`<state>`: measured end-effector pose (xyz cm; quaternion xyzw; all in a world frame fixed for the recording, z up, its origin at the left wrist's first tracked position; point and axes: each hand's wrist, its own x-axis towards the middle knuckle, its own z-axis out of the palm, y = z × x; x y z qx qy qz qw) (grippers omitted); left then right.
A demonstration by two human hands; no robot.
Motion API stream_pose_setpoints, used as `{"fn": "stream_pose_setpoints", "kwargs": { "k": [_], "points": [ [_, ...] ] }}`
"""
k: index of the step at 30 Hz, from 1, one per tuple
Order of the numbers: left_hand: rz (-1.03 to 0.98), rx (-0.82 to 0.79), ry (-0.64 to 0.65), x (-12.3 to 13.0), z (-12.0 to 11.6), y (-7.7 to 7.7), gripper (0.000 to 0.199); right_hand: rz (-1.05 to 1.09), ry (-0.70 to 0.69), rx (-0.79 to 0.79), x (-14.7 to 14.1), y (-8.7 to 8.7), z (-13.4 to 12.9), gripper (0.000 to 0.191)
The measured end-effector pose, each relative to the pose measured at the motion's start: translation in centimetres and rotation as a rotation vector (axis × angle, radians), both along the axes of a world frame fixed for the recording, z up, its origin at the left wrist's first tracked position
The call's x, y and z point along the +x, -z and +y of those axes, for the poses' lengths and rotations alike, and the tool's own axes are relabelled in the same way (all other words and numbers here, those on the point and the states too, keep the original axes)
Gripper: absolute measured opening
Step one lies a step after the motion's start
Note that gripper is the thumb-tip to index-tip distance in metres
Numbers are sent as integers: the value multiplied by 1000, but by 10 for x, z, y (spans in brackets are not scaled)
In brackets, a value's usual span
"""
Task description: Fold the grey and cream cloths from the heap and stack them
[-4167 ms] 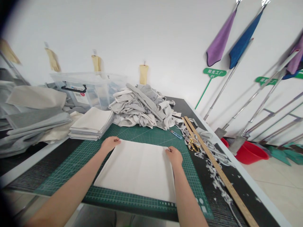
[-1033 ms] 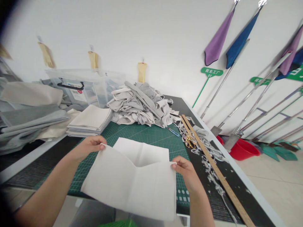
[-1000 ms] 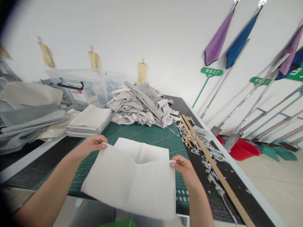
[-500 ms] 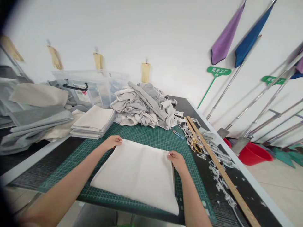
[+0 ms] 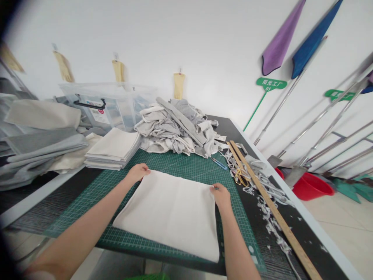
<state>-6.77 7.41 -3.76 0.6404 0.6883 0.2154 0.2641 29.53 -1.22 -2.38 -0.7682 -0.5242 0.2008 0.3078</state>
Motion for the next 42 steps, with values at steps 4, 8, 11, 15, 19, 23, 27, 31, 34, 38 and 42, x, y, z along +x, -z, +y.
{"fn": "stream_pose_setpoints", "kwargs": {
  "k": [4, 8, 11, 15, 19, 23, 27, 31, 34, 38, 42],
  "points": [
    [102, 29, -60, 5, -3, -3, 17, -104, 30, -10, -5, 0, -1, 17],
    [191, 34, -76, 8, -8, -6, 21, -173, 40, -28, -9, 2, -3, 26],
    [216, 52, 32, 6, -11, -10, 37, -205, 26, -55, -10, 3, -3, 32],
    [231, 78, 106, 5, -13, -14, 33, -239, -4, -90, -10, 2, -1, 33],
    [238, 96, 87, 8, -16, -17, 25, -268, 1, -95, -13, 1, -2, 28],
    [228, 119, 83, 9, -16, -16, 20, -288, 22, -66, -16, -1, -4, 23],
    [48, 179, 63, 7, -14, -8, 16, -258, -5, 18, -18, -3, -4, 18],
    [-156, 209, 55, 8, -12, 0, 14, -135, -48, 79, -17, 1, -4, 18],
    [-255, 213, 63, 11, -12, 1, 16, 2, -61, 136, -16, 8, -1, 16],
    [-507, 183, 58, 14, -12, -5, 28, 238, -94, 243, -14, 15, 4, 19],
    [-619, 184, 68, 14, -11, -7, 31, 461, -126, 299, -12, 14, 4, 34]
  ]
}}
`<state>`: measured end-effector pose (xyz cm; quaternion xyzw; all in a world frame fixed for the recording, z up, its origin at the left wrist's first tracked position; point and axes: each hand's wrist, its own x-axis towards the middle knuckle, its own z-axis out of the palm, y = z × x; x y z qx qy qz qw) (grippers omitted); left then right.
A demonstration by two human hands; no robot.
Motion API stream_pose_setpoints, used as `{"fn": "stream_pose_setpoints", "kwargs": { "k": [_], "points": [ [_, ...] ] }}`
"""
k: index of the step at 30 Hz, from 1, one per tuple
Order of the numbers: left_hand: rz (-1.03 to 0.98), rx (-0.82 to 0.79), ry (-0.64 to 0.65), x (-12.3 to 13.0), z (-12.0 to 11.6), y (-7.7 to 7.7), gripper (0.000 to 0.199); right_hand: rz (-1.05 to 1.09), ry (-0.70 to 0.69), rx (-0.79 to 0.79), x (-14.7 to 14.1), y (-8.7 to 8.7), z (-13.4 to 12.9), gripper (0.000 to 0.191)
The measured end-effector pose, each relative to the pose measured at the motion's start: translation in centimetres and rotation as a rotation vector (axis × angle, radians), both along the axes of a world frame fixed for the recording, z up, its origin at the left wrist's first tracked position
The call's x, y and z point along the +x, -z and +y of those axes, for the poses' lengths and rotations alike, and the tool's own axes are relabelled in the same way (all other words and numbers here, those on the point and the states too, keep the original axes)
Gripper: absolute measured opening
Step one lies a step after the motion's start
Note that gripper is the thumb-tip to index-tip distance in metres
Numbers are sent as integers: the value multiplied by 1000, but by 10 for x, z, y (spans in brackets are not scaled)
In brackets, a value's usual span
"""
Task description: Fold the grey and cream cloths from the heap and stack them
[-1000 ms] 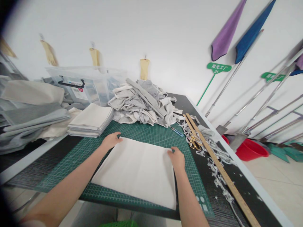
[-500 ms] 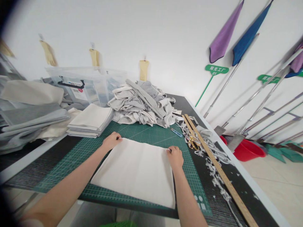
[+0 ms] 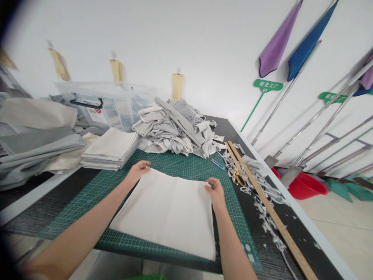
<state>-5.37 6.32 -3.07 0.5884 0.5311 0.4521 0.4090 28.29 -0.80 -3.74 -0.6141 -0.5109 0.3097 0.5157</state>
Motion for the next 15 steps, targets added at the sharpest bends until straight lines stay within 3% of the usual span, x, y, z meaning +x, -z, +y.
{"fn": "stream_pose_setpoints", "kwargs": {
  "k": [9, 15],
  "points": [
    [241, 72, -3, -4, 5, 14, 33, 257, -57, 78, 1, -9, -6, 79],
    [386, 29, -3, -10, 3, 7, 26, 150, 59, 42, 7, -6, -8, 79]
  ]
}}
